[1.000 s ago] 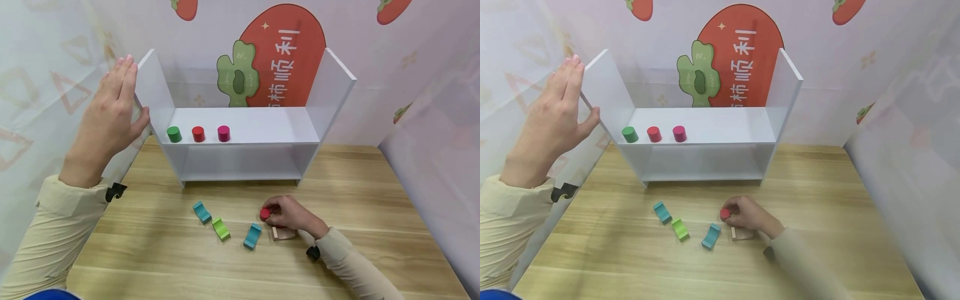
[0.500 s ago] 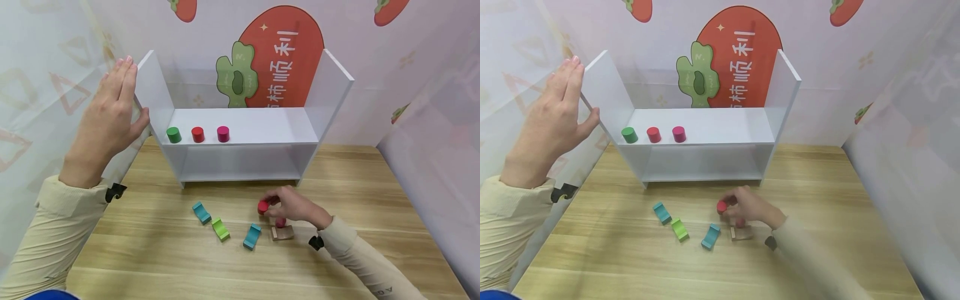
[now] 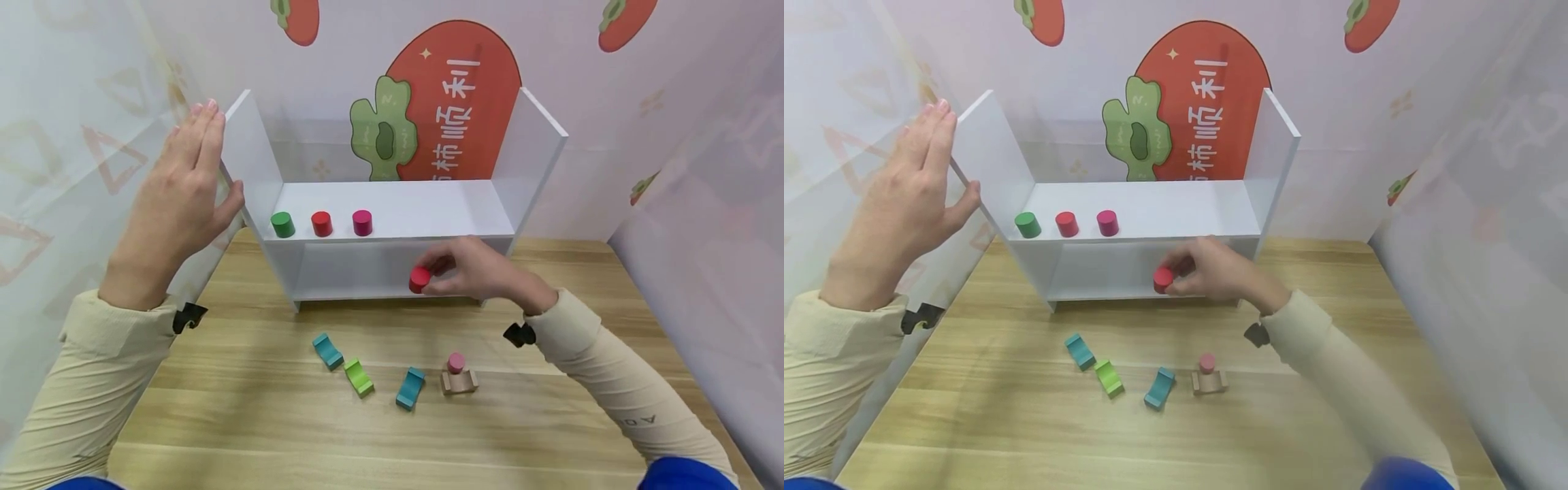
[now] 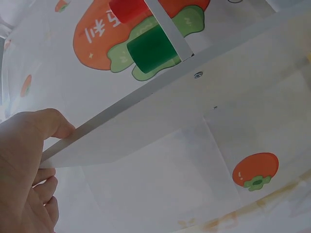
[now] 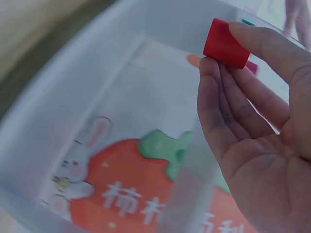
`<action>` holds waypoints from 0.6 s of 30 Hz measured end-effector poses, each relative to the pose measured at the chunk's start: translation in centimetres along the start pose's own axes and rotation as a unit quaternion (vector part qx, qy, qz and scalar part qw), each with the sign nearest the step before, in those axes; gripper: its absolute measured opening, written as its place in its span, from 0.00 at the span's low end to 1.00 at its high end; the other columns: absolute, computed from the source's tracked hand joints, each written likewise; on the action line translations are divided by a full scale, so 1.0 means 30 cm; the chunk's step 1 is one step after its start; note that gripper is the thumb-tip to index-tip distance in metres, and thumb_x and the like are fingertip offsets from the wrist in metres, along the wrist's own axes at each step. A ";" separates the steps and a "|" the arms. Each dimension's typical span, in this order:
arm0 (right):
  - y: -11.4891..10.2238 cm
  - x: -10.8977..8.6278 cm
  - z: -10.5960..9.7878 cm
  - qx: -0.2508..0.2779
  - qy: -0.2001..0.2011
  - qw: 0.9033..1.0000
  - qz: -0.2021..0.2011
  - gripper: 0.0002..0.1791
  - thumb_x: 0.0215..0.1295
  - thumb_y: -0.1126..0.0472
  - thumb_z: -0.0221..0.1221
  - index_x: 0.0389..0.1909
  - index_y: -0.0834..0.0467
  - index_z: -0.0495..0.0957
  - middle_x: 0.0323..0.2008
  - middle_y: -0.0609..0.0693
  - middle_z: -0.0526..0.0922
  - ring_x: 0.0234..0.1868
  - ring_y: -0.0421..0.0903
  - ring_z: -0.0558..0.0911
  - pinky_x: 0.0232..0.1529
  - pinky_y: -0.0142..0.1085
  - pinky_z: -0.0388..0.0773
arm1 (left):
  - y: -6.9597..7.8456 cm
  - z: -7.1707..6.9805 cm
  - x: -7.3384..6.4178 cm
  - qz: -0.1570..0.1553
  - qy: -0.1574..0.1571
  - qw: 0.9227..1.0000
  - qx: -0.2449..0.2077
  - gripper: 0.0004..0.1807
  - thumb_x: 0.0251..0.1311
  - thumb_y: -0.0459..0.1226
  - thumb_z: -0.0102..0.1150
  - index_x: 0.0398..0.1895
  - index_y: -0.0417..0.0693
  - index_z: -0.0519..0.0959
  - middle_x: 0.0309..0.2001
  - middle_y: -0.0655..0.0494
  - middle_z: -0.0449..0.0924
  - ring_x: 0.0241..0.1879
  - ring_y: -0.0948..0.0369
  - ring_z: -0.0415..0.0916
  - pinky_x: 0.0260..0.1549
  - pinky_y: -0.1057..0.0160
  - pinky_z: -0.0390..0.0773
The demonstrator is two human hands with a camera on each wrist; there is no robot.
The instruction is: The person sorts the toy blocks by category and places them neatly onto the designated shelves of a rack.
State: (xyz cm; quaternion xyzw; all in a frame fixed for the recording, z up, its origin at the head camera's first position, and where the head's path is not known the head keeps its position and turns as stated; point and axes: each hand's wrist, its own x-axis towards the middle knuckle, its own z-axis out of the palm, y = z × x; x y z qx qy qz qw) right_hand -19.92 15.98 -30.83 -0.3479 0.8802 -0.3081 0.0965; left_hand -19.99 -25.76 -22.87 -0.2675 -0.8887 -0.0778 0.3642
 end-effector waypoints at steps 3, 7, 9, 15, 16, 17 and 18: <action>-0.040 0.025 -0.052 0.008 -0.003 1.000 0.000 0.17 0.60 0.63 0.75 0.51 0.55 0.89 0.44 0.46 0.90 0.46 0.43 0.89 0.55 0.42 0.88 | 0.000 0.001 -0.001 0.001 -0.002 1.000 0.002 0.44 0.64 0.30 0.60 0.83 0.33 0.54 0.84 0.37 0.54 0.84 0.42 0.52 0.83 0.42 0.52; -0.082 0.061 -0.106 0.021 -0.004 1.000 -0.012 0.17 0.60 0.63 0.75 0.50 0.56 0.88 0.44 0.48 0.91 0.45 0.43 0.88 0.56 0.39 0.88 | 0.000 0.001 -0.002 -0.001 -0.005 1.000 0.004 0.44 0.65 0.30 0.60 0.83 0.34 0.54 0.84 0.38 0.54 0.84 0.42 0.52 0.83 0.42 0.52; -0.096 0.079 -0.127 0.022 -0.003 1.000 -0.015 0.16 0.61 0.63 0.75 0.50 0.55 0.89 0.43 0.48 0.91 0.44 0.43 0.89 0.55 0.38 0.88 | -0.001 0.000 -0.002 -0.001 -0.005 1.000 0.005 0.44 0.65 0.30 0.60 0.83 0.34 0.54 0.84 0.38 0.54 0.84 0.42 0.52 0.83 0.43 0.52; -0.118 0.126 -0.165 0.025 0.001 1.000 -0.011 0.14 0.61 0.61 0.75 0.48 0.54 0.89 0.43 0.48 0.91 0.43 0.43 0.90 0.54 0.37 0.88 | -0.003 0.000 -0.004 -0.001 -0.003 1.000 0.003 0.44 0.65 0.30 0.60 0.83 0.34 0.54 0.84 0.38 0.55 0.84 0.42 0.52 0.83 0.42 0.53; -0.121 0.133 -0.170 0.024 0.002 1.000 -0.009 0.14 0.61 0.60 0.75 0.48 0.53 0.89 0.42 0.48 0.91 0.43 0.43 0.90 0.53 0.37 0.88 | -0.004 -0.001 -0.004 -0.001 -0.002 1.000 0.002 0.44 0.65 0.31 0.60 0.83 0.34 0.54 0.84 0.38 0.55 0.84 0.42 0.52 0.83 0.41 0.52; -0.123 0.139 -0.174 0.021 0.003 1.000 -0.006 0.14 0.61 0.60 0.75 0.48 0.53 0.90 0.42 0.48 0.91 0.43 0.43 0.90 0.52 0.37 0.88 | -0.004 -0.001 -0.004 -0.001 -0.002 1.000 0.002 0.44 0.65 0.31 0.60 0.83 0.34 0.54 0.84 0.38 0.54 0.84 0.42 0.52 0.83 0.42 0.52; -0.124 0.144 -0.178 0.016 0.005 1.000 -0.001 0.14 0.61 0.59 0.75 0.48 0.52 0.90 0.42 0.47 0.91 0.42 0.43 0.90 0.52 0.37 0.88 | -0.004 -0.002 -0.004 0.000 -0.001 1.000 0.002 0.44 0.65 0.31 0.60 0.83 0.34 0.54 0.84 0.38 0.54 0.84 0.42 0.52 0.83 0.42 0.52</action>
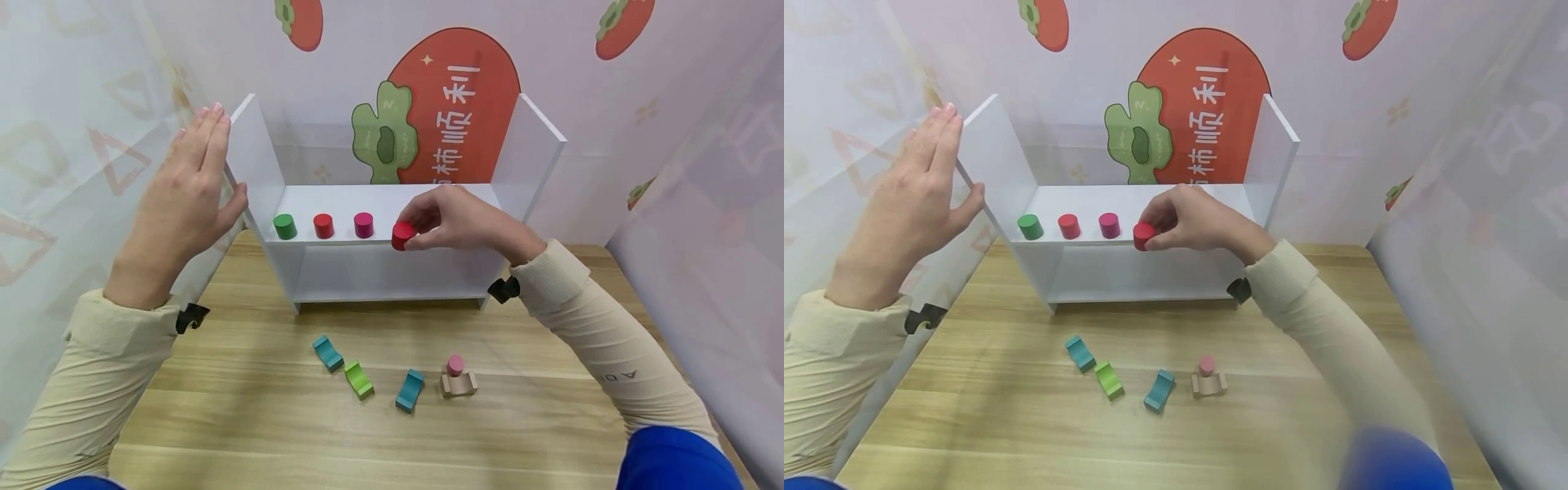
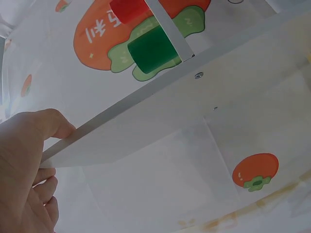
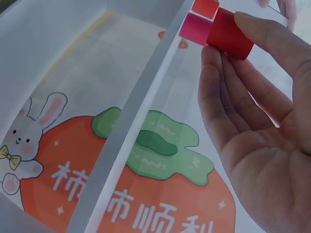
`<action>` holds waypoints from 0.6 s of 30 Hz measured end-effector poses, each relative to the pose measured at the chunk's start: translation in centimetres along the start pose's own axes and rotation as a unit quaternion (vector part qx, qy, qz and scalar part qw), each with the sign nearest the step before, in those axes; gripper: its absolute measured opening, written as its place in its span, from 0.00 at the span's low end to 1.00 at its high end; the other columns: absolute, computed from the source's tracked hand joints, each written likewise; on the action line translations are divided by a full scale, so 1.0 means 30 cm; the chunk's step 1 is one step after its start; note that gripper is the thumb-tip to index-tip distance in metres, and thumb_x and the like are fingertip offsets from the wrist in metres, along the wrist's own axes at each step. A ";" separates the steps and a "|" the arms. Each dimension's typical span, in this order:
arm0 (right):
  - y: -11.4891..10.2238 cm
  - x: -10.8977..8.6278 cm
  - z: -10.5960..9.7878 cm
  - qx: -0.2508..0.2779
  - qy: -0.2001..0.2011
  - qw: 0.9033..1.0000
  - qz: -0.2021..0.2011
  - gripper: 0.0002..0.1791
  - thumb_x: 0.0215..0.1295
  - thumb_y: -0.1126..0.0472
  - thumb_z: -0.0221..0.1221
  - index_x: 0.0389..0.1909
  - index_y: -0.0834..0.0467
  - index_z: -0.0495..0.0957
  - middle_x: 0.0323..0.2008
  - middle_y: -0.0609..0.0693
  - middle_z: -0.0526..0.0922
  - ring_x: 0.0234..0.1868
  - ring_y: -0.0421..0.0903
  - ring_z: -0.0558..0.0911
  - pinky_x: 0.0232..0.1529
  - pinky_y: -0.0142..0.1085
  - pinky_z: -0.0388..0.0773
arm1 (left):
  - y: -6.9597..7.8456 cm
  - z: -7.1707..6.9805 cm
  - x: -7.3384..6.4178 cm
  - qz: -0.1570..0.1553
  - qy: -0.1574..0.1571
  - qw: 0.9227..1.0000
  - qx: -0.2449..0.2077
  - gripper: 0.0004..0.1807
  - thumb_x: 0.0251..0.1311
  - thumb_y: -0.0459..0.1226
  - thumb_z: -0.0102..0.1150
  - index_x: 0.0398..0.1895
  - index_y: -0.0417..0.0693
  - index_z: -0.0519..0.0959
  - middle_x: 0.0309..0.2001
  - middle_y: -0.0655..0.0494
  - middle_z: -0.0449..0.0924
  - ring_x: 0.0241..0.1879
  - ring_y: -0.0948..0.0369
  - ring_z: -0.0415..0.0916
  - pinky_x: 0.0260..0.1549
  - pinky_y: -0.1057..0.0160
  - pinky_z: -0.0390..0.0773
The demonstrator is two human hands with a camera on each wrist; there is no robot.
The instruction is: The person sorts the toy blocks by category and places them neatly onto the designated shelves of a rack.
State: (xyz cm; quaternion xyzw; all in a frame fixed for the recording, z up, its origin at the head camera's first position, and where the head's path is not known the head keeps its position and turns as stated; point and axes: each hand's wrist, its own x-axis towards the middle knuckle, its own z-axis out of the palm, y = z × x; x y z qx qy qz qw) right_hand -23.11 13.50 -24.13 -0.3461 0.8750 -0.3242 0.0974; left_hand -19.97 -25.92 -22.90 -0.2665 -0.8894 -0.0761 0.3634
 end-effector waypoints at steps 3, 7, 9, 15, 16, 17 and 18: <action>0.004 0.019 -0.007 -0.012 0.004 1.000 0.015 0.14 0.61 0.58 0.76 0.48 0.51 0.90 0.41 0.47 0.91 0.42 0.43 0.90 0.51 0.37 0.88 | -0.002 0.000 -0.001 0.002 0.002 1.000 0.000 0.44 0.65 0.30 0.60 0.83 0.34 0.54 0.84 0.38 0.55 0.84 0.42 0.52 0.83 0.42 0.52; 0.022 0.040 -0.013 -0.028 0.011 0.999 0.035 0.15 0.61 0.58 0.76 0.50 0.51 0.90 0.42 0.47 0.92 0.43 0.43 0.90 0.52 0.39 0.89 | -0.002 0.000 0.000 0.004 0.003 1.000 -0.001 0.43 0.65 0.30 0.60 0.82 0.33 0.55 0.83 0.38 0.55 0.84 0.42 0.53 0.83 0.42 0.53; 0.033 0.049 -0.016 -0.033 0.015 0.998 0.042 0.16 0.61 0.58 0.76 0.50 0.51 0.90 0.42 0.48 0.92 0.44 0.43 0.90 0.53 0.40 0.89 | -0.002 -0.001 0.000 0.004 0.001 1.000 0.000 0.44 0.65 0.30 0.60 0.83 0.33 0.54 0.83 0.38 0.55 0.84 0.43 0.52 0.83 0.42 0.53; 0.060 0.070 -0.023 -0.037 0.019 0.997 0.060 0.16 0.61 0.57 0.76 0.51 0.51 0.90 0.43 0.48 0.92 0.45 0.43 0.90 0.54 0.41 0.88 | -0.003 0.000 0.002 0.003 -0.005 1.000 0.005 0.45 0.65 0.30 0.60 0.83 0.33 0.53 0.84 0.38 0.54 0.84 0.43 0.51 0.83 0.42 0.53; 0.063 0.072 -0.024 -0.037 0.018 0.997 0.062 0.16 0.61 0.57 0.76 0.51 0.51 0.90 0.43 0.48 0.92 0.45 0.43 0.90 0.54 0.41 0.88 | -0.004 0.001 0.002 0.003 -0.005 1.000 0.004 0.45 0.65 0.30 0.60 0.83 0.33 0.53 0.84 0.38 0.53 0.84 0.43 0.51 0.83 0.42 0.52; 0.065 0.075 -0.024 -0.037 0.017 0.997 0.064 0.16 0.61 0.57 0.76 0.51 0.51 0.90 0.43 0.48 0.92 0.45 0.43 0.90 0.54 0.42 0.88 | -0.004 0.002 0.002 0.003 -0.004 1.000 0.004 0.45 0.65 0.30 0.60 0.83 0.33 0.53 0.84 0.38 0.54 0.84 0.43 0.51 0.83 0.42 0.53; 0.067 0.077 -0.024 -0.037 0.016 0.997 0.064 0.16 0.61 0.57 0.76 0.51 0.51 0.90 0.43 0.48 0.92 0.45 0.43 0.90 0.54 0.42 0.88 | -0.004 0.002 0.002 0.003 -0.003 1.000 0.003 0.45 0.65 0.31 0.60 0.83 0.33 0.53 0.84 0.38 0.54 0.84 0.43 0.52 0.83 0.42 0.52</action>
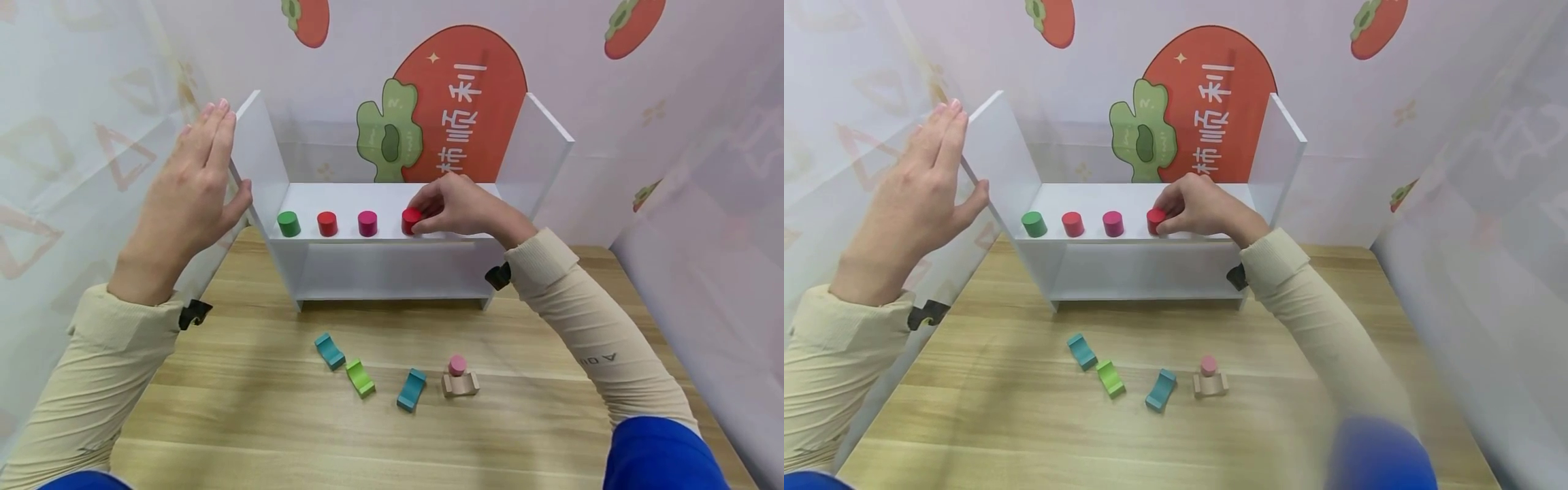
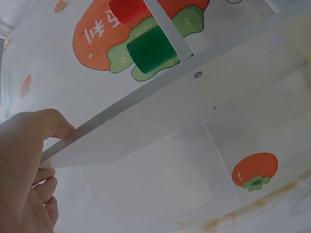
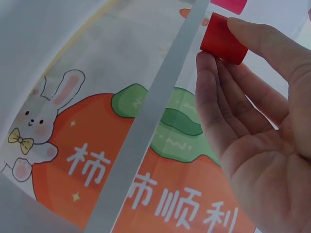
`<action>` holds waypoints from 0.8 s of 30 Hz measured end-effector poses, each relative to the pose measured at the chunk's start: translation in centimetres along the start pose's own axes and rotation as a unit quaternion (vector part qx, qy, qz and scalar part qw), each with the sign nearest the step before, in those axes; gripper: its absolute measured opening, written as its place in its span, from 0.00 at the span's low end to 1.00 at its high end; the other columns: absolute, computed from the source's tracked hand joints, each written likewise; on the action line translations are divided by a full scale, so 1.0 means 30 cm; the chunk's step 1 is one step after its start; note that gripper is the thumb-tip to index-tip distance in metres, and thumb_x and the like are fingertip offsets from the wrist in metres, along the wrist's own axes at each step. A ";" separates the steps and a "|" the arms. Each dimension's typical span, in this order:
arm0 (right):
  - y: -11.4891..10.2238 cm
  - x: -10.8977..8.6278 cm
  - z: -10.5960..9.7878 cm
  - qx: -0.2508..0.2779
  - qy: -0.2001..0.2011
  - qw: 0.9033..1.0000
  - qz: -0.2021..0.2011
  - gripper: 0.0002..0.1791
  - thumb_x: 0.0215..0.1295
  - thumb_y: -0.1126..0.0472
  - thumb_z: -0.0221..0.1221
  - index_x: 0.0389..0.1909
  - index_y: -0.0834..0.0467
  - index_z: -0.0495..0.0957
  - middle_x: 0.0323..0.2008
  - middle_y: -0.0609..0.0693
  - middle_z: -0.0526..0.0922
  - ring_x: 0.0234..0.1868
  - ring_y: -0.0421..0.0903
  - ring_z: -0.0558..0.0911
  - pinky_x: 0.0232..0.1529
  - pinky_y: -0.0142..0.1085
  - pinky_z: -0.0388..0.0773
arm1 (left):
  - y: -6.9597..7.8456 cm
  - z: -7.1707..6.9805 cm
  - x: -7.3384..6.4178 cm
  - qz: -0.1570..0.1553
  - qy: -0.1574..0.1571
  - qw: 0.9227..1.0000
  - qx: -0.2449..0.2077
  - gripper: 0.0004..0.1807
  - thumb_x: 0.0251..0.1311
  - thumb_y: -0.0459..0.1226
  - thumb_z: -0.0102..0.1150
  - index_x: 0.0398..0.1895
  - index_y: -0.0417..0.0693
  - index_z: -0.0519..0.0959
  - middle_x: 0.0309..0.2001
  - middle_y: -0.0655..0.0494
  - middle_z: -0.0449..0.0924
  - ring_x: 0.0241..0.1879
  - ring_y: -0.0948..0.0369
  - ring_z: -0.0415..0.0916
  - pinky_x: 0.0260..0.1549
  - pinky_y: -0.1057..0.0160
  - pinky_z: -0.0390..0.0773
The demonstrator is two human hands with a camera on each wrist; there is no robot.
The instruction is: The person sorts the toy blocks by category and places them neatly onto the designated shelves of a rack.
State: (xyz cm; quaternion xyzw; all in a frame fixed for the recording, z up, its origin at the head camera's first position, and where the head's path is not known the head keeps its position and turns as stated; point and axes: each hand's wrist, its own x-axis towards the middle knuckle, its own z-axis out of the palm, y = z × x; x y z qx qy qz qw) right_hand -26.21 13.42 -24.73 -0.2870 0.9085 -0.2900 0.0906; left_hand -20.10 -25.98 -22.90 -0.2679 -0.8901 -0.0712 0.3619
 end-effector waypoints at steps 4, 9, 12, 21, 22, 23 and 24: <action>0.007 0.007 0.003 -0.002 -0.002 1.000 0.002 0.17 0.62 0.58 0.75 0.52 0.51 0.90 0.44 0.48 0.92 0.45 0.44 0.90 0.55 0.41 0.88 | 0.001 0.002 0.000 -0.003 0.001 1.000 -0.001 0.45 0.65 0.31 0.60 0.83 0.34 0.53 0.84 0.38 0.54 0.84 0.43 0.52 0.83 0.42 0.52; 0.013 0.012 0.006 -0.006 -0.005 1.000 0.007 0.17 0.62 0.57 0.75 0.53 0.51 0.90 0.44 0.48 0.92 0.45 0.43 0.90 0.55 0.41 0.88 | 0.003 0.001 0.001 -0.004 0.000 1.000 0.000 0.45 0.65 0.31 0.60 0.83 0.34 0.53 0.84 0.38 0.54 0.84 0.43 0.52 0.83 0.42 0.53; 0.015 0.012 0.006 -0.008 -0.005 1.000 0.007 0.18 0.62 0.57 0.75 0.53 0.51 0.90 0.44 0.48 0.92 0.45 0.43 0.90 0.55 0.41 0.88 | 0.004 0.000 0.002 -0.006 -0.001 1.000 0.000 0.45 0.65 0.31 0.60 0.83 0.34 0.53 0.84 0.38 0.54 0.84 0.43 0.52 0.83 0.42 0.52; 0.008 -0.003 -0.002 -0.016 -0.003 1.000 0.012 0.20 0.62 0.56 0.75 0.56 0.53 0.89 0.46 0.49 0.92 0.46 0.44 0.91 0.55 0.42 0.88 | 0.004 0.002 0.000 -0.008 0.001 1.000 -0.003 0.44 0.65 0.31 0.60 0.83 0.34 0.54 0.84 0.38 0.55 0.84 0.43 0.52 0.83 0.42 0.53; 0.008 -0.008 -0.007 -0.019 0.000 1.000 0.011 0.20 0.62 0.56 0.75 0.56 0.54 0.88 0.46 0.50 0.92 0.47 0.45 0.91 0.55 0.42 0.88 | 0.004 0.003 0.000 -0.009 0.001 1.000 -0.004 0.44 0.65 0.31 0.60 0.83 0.34 0.54 0.84 0.38 0.55 0.84 0.43 0.52 0.83 0.42 0.52; 0.009 -0.013 -0.012 -0.023 0.005 1.000 0.010 0.21 0.62 0.56 0.75 0.56 0.54 0.88 0.47 0.50 0.92 0.47 0.45 0.91 0.54 0.43 0.89 | 0.004 0.003 0.000 -0.009 0.002 1.000 -0.004 0.44 0.65 0.31 0.60 0.83 0.34 0.54 0.84 0.39 0.55 0.84 0.43 0.52 0.83 0.42 0.53; 0.009 -0.020 -0.017 -0.026 0.010 1.000 0.008 0.21 0.63 0.57 0.75 0.56 0.55 0.88 0.47 0.50 0.92 0.47 0.45 0.91 0.54 0.43 0.89 | 0.004 0.004 0.000 -0.009 0.003 1.000 -0.004 0.44 0.65 0.31 0.60 0.83 0.34 0.54 0.84 0.38 0.55 0.84 0.43 0.52 0.83 0.43 0.53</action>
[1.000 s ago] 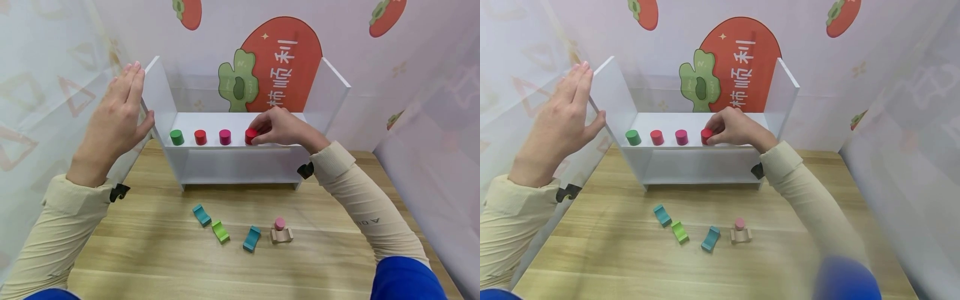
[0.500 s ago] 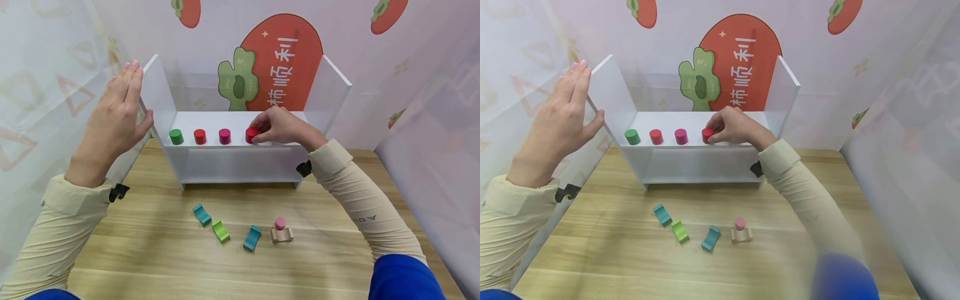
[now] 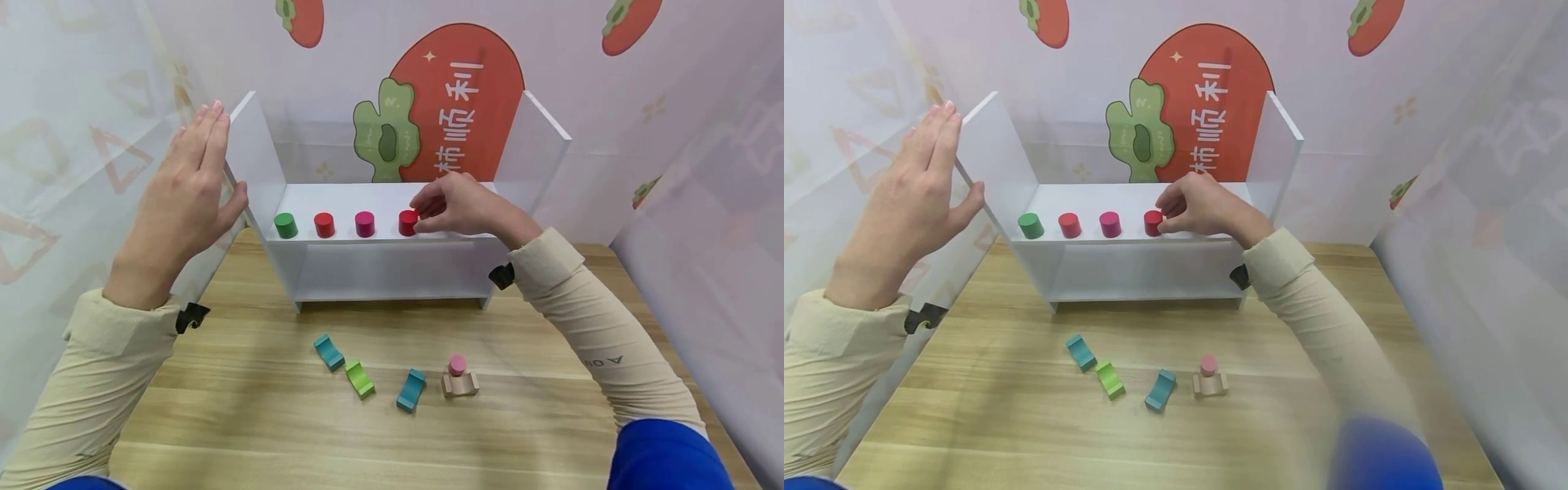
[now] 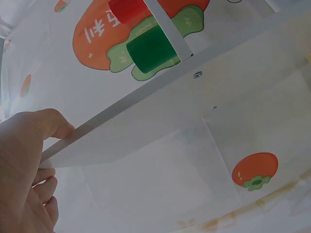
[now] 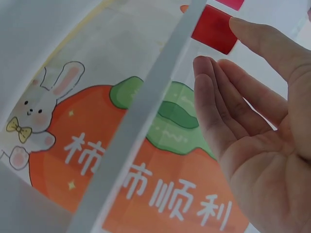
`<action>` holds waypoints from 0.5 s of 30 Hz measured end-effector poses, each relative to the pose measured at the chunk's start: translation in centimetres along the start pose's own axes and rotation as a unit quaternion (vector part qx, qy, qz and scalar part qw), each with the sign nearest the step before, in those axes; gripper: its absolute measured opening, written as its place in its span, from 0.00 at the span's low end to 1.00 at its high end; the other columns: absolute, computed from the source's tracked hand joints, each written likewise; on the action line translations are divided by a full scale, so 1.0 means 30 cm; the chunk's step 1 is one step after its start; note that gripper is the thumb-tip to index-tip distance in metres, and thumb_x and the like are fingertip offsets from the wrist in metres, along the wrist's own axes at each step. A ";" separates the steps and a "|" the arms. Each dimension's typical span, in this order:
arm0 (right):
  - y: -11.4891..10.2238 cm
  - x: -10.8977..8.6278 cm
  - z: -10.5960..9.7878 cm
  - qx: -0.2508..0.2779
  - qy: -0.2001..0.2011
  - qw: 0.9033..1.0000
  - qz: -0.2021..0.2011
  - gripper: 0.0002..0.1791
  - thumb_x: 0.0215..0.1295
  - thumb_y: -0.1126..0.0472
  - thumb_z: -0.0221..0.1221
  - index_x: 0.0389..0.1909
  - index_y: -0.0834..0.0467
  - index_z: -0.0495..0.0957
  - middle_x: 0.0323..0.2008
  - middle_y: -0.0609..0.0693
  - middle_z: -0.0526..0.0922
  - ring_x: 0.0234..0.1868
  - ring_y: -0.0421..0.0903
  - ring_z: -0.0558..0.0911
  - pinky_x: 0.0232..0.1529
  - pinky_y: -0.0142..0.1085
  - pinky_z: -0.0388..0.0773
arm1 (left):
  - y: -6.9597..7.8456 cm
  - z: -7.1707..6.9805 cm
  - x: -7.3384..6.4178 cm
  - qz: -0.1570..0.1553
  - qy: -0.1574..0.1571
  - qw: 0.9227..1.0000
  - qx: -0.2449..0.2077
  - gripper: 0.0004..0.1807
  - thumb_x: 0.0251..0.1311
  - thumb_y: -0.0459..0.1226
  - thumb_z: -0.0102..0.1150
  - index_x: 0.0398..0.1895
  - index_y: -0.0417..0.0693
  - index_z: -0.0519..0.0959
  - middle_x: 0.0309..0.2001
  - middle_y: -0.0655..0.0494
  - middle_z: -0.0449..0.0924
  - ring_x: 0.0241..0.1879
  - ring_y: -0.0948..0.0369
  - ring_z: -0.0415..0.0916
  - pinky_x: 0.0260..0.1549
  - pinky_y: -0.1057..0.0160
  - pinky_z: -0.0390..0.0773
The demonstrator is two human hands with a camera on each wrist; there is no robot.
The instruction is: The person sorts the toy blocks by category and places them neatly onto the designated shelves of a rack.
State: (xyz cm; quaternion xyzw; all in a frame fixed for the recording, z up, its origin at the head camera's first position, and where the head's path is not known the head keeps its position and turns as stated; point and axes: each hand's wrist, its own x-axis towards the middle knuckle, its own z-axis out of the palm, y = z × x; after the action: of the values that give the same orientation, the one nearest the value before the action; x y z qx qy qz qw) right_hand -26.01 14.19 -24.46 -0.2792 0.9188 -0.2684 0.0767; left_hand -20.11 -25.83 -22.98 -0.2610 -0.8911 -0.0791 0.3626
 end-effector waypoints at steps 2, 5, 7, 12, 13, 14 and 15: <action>0.002 -0.017 -0.010 -0.007 0.008 1.000 -0.003 0.21 0.62 0.57 0.75 0.56 0.55 0.88 0.48 0.51 0.92 0.48 0.46 0.91 0.54 0.44 0.89 | 0.000 0.001 -0.001 0.000 0.002 1.000 -0.001 0.44 0.64 0.31 0.60 0.83 0.34 0.54 0.84 0.38 0.55 0.84 0.43 0.52 0.83 0.43 0.52; 0.009 -0.049 -0.020 -0.015 0.013 1.000 -0.008 0.21 0.62 0.57 0.75 0.56 0.55 0.88 0.48 0.51 0.92 0.48 0.46 0.91 0.55 0.44 0.89 | 0.001 0.002 -0.002 0.001 0.005 1.000 -0.001 0.44 0.64 0.31 0.60 0.83 0.34 0.54 0.84 0.38 0.55 0.84 0.43 0.52 0.83 0.43 0.52; 0.015 -0.076 -0.022 -0.016 0.013 1.000 -0.011 0.21 0.62 0.57 0.75 0.56 0.56 0.88 0.48 0.51 0.92 0.49 0.46 0.91 0.56 0.45 0.88 | 0.001 0.003 -0.002 0.002 0.006 1.000 -0.002 0.44 0.64 0.31 0.59 0.83 0.34 0.54 0.83 0.38 0.55 0.84 0.43 0.52 0.83 0.43 0.53; 0.036 -0.146 -0.012 -0.009 0.006 1.000 -0.028 0.19 0.62 0.61 0.74 0.54 0.59 0.88 0.48 0.53 0.91 0.49 0.48 0.91 0.57 0.47 0.88 | 0.002 0.002 -0.002 0.001 0.002 1.000 -0.003 0.44 0.65 0.31 0.59 0.83 0.34 0.54 0.84 0.38 0.55 0.84 0.43 0.52 0.83 0.43 0.52; 0.041 -0.159 -0.008 -0.008 0.003 1.000 -0.030 0.19 0.63 0.61 0.74 0.54 0.59 0.88 0.48 0.54 0.91 0.49 0.48 0.91 0.57 0.47 0.88 | 0.001 0.002 -0.002 0.001 0.001 1.000 -0.003 0.44 0.65 0.31 0.59 0.83 0.34 0.53 0.84 0.38 0.55 0.84 0.43 0.51 0.84 0.43 0.52; 0.045 -0.172 -0.005 -0.007 0.001 1.000 -0.030 0.19 0.63 0.62 0.74 0.54 0.60 0.88 0.49 0.54 0.91 0.50 0.48 0.91 0.58 0.47 0.88 | 0.001 0.002 -0.002 0.000 0.000 1.000 -0.003 0.44 0.65 0.31 0.59 0.83 0.34 0.53 0.84 0.38 0.54 0.84 0.43 0.51 0.84 0.43 0.51; 0.051 -0.185 0.000 -0.003 -0.002 1.000 -0.030 0.19 0.63 0.62 0.73 0.54 0.60 0.87 0.49 0.54 0.91 0.50 0.48 0.90 0.58 0.48 0.87 | 0.001 0.002 -0.001 0.000 0.000 1.000 -0.002 0.44 0.65 0.31 0.59 0.83 0.34 0.53 0.84 0.38 0.54 0.84 0.43 0.51 0.84 0.43 0.51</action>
State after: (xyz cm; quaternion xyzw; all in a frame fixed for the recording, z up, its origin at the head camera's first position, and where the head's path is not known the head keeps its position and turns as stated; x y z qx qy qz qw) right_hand -22.10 18.34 -25.33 -0.3074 0.9107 -0.2670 0.0692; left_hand -20.10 -25.80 -23.05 -0.2619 -0.8910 -0.0808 0.3619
